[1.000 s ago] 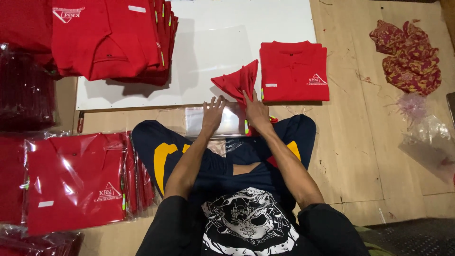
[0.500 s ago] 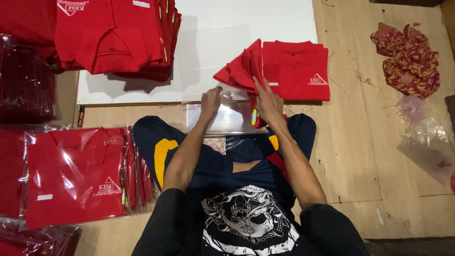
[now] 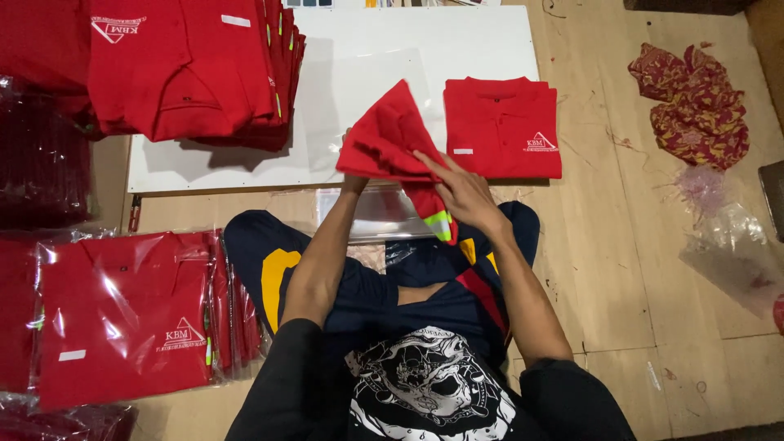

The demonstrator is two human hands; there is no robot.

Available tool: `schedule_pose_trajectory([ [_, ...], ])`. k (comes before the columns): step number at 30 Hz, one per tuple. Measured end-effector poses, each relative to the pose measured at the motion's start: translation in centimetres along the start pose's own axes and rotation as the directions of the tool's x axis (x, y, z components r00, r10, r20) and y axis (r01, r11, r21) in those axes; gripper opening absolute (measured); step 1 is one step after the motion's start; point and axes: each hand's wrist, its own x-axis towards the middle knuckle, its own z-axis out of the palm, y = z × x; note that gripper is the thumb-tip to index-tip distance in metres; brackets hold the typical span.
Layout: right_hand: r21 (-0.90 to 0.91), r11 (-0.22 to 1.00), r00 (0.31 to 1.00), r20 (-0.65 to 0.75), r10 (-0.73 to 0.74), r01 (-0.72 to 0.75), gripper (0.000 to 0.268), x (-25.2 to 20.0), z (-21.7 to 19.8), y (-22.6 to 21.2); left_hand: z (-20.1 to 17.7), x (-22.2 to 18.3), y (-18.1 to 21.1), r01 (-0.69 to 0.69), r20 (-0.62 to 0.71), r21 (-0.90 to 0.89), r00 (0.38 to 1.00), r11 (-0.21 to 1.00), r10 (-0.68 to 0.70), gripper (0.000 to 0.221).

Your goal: A person is sitting on the floor packing red shirts into clear plastic bags and stacking them.

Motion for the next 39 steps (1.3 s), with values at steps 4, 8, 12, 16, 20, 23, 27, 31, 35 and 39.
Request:
schedule_pose_trajectory([
  [4,0.025,0.999,0.996,0.075,-0.037,0.035,0.07,-0.8,-1.1,-0.2,-0.2,1.8,0.2,0.177,-0.01,-0.212,0.983,0.961,-0.183,0.031],
  [8,-0.044,0.999,0.987,0.159,-0.009,0.016,0.067,-0.7,-0.9,0.6,0.1,3.7,-6.5,0.082,0.003,-0.2,0.997,0.976,-0.083,0.042],
  [12,-0.123,0.991,0.984,0.163,0.069,-0.049,0.067,0.4,0.0,2.8,-1.4,3.3,-5.9,-0.253,0.146,0.024,0.958,0.967,0.247,0.093],
  [16,-0.166,0.981,0.986,0.114,0.122,-0.102,0.067,1.0,1.8,4.9,-1.1,3.6,-5.4,-0.246,0.18,0.031,0.955,0.969,0.236,0.089],
  [20,-0.142,0.974,0.982,0.043,0.182,-0.175,0.067,1.7,3.4,6.3,-1.1,3.7,-2.6,-0.216,0.197,0.117,0.962,0.969,0.19,0.052],
  [23,-0.105,0.968,0.974,-0.018,0.228,-0.228,0.066,2.0,4.7,6.9,-1.1,3.5,-1.0,-0.216,0.2,0.228,0.965,0.95,0.171,0.033],
  [27,0.01,0.968,0.962,-0.111,0.251,-0.251,0.065,2.5,5.9,7.3,-1.5,3.3,1.6,-0.252,0.22,0.319,0.957,0.914,0.187,0.024],
  [31,0.06,0.966,0.954,-0.15,0.26,-0.253,0.064,3.1,8.3,9.0,-1.7,2.6,3.9,-0.268,0.176,0.338,0.96,0.902,0.219,0.021],
  [35,-0.015,0.975,0.959,-0.185,0.214,-0.221,0.064,2.1,7.1,5.0,-1.6,2.7,4.4,-0.267,0.167,0.37,0.961,0.89,0.219,0.019],
  [39,0.019,0.985,0.967,-0.186,0.174,-0.174,0.058,1.2,5.8,2.4,-0.8,3.7,2.7,-0.219,0.156,0.368,0.973,0.904,0.172,0.019],
])
